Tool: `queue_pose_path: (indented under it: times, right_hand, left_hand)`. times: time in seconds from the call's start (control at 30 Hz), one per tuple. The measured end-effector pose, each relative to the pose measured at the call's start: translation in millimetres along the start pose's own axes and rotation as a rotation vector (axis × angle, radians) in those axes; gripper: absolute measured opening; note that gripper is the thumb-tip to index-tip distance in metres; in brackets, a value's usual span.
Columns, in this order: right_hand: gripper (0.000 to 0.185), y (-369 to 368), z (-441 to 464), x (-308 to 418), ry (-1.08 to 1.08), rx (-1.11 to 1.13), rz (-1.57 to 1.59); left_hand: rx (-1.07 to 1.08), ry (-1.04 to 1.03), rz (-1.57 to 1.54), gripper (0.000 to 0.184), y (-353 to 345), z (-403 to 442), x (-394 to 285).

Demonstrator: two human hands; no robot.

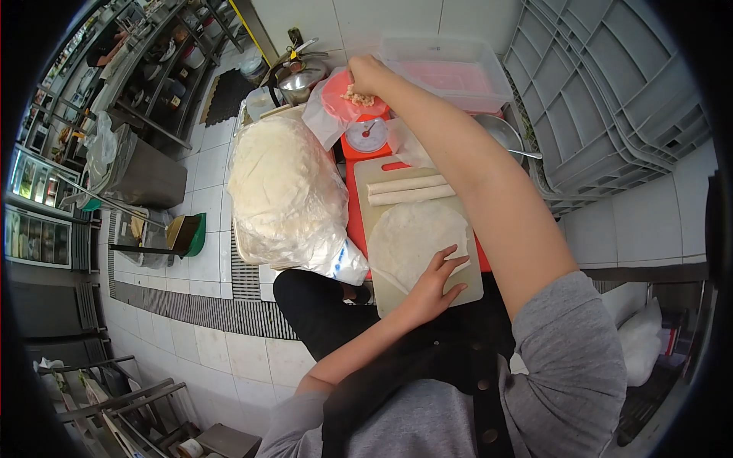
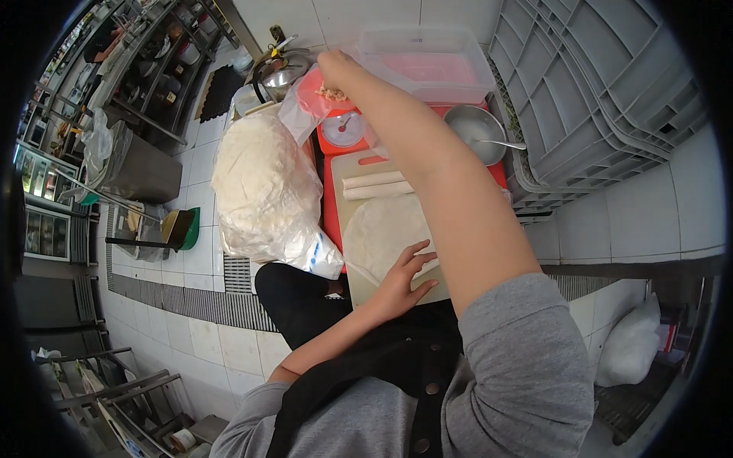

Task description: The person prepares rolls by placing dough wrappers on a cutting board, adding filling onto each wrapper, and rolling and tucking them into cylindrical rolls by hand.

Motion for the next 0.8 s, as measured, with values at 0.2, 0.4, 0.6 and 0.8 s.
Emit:
queue_pose_path:
  times: [0.2, 0.4, 0.6, 0.8]
  right_hand:
    - [0.017, 8.7, 1.9, -5.1, 0.000, -0.027, 0.114]
    - [0.016, 31.3, -3.9, -19.5, -0.009, -0.088, 0.390]
    - [0.014, 82.5, -54.9, -42.0, 0.108, -0.032, 0.678]
    - [0.018, 131.3, -219.0, -107.8, 0.044, -0.051, 0.783]
  left_hand:
    - [-0.027, -0.021, 0.036, 0.052, 3.7, 2.1, -0.2]
    - [-0.036, -0.036, 0.064, 0.051, 2.6, 2.8, -3.6]
    - [0.013, -0.015, 0.030, 0.053, -13.4, 0.4, -7.5]
    - [0.074, -0.030, 0.024, 0.054, -31.7, -10.6, -5.3]
Point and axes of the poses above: each hand's wrist, its own z-axis towards the middle knuckle, its own y-axis out of the back of the hand, x = y × z, the point moved 7 cm from there along z, towards the middle knuckle, and after that the axes turned 14 degrees about -y, right-handed, at the moved point
